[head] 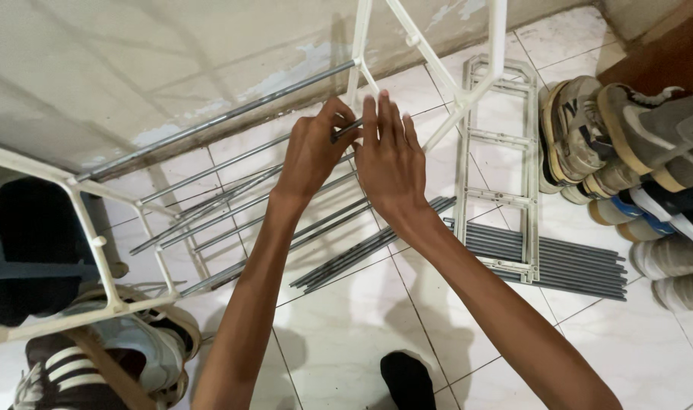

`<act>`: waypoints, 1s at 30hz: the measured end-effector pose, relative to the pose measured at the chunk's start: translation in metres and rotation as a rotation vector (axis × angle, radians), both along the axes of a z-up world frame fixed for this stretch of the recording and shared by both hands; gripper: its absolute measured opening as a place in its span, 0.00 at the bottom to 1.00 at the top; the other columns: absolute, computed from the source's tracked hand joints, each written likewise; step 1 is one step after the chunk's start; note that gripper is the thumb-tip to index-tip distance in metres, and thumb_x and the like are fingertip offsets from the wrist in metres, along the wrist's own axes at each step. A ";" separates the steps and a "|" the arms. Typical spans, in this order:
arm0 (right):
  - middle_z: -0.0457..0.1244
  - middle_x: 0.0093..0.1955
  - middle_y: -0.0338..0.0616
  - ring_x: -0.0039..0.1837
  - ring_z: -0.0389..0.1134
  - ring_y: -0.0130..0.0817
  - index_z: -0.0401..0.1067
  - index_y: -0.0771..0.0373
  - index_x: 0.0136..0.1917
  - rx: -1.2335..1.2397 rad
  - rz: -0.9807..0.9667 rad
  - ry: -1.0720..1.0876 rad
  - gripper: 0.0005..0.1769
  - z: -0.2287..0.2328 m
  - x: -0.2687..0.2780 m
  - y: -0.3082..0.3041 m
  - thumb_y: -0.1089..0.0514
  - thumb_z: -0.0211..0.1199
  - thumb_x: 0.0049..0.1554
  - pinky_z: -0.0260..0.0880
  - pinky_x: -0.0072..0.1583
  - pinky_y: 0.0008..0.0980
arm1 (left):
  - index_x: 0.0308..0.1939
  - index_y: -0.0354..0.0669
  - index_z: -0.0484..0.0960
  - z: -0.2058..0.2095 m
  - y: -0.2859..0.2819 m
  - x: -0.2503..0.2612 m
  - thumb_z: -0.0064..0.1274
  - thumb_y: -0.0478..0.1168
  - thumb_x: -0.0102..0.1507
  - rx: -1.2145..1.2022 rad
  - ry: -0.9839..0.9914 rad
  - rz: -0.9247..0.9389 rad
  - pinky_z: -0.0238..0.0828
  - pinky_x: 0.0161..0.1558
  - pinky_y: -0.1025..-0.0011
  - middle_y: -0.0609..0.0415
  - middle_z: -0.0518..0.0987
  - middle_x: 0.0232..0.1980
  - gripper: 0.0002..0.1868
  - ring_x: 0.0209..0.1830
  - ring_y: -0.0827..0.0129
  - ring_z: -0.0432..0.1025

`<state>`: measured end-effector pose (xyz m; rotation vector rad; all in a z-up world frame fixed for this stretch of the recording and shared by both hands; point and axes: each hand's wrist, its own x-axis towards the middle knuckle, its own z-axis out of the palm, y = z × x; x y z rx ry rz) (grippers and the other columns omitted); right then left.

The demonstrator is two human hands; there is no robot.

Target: The person assembles a white plastic shoe rack by inserting metal rods into the side frames. They repeatedly pick up rods from the floor and slide them into the rack slots, working from the bottom upward.

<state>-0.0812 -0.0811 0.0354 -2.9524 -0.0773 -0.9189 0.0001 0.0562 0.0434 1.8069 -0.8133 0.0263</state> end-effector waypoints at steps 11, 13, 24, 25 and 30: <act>0.68 0.55 0.52 0.38 0.73 0.45 0.68 0.70 0.57 0.092 0.119 0.301 0.16 0.021 -0.023 -0.002 0.72 0.61 0.55 0.71 0.36 0.39 | 0.40 0.32 0.82 0.007 0.020 -0.011 0.63 0.36 0.63 0.088 0.059 -0.104 0.76 0.35 0.67 0.45 0.86 0.36 0.09 0.32 0.58 0.81; 0.68 0.54 0.53 0.36 0.72 0.48 0.68 0.70 0.56 0.120 0.122 0.315 0.17 0.021 -0.030 -0.008 0.73 0.60 0.53 0.70 0.35 0.40 | 0.41 0.33 0.83 0.003 0.021 -0.014 0.64 0.39 0.63 0.122 0.033 -0.115 0.76 0.35 0.66 0.46 0.86 0.36 0.10 0.31 0.60 0.80; 0.67 0.40 0.48 0.44 0.71 0.43 0.74 0.66 0.44 -0.113 0.066 0.244 0.06 -0.004 -0.059 -0.025 0.68 0.63 0.51 0.71 0.44 0.41 | 0.35 0.37 0.84 -0.014 0.035 -0.034 0.67 0.45 0.59 0.463 0.091 -0.083 0.72 0.34 0.61 0.44 0.84 0.29 0.14 0.27 0.56 0.77; 0.68 0.42 0.48 0.45 0.70 0.43 0.73 0.67 0.44 -0.144 0.123 0.118 0.06 -0.002 -0.062 -0.021 0.67 0.63 0.49 0.71 0.47 0.41 | 0.35 0.37 0.85 -0.016 0.033 -0.038 0.67 0.44 0.59 0.426 0.091 -0.103 0.73 0.34 0.61 0.45 0.84 0.30 0.13 0.27 0.57 0.78; 0.65 0.37 0.46 0.44 0.68 0.41 0.73 0.66 0.42 -0.132 0.212 0.148 0.06 -0.002 -0.065 -0.008 0.67 0.66 0.48 0.72 0.55 0.40 | 0.35 0.37 0.84 -0.020 0.019 -0.048 0.67 0.43 0.58 0.315 -0.020 -0.130 0.75 0.34 0.61 0.47 0.84 0.33 0.12 0.32 0.54 0.79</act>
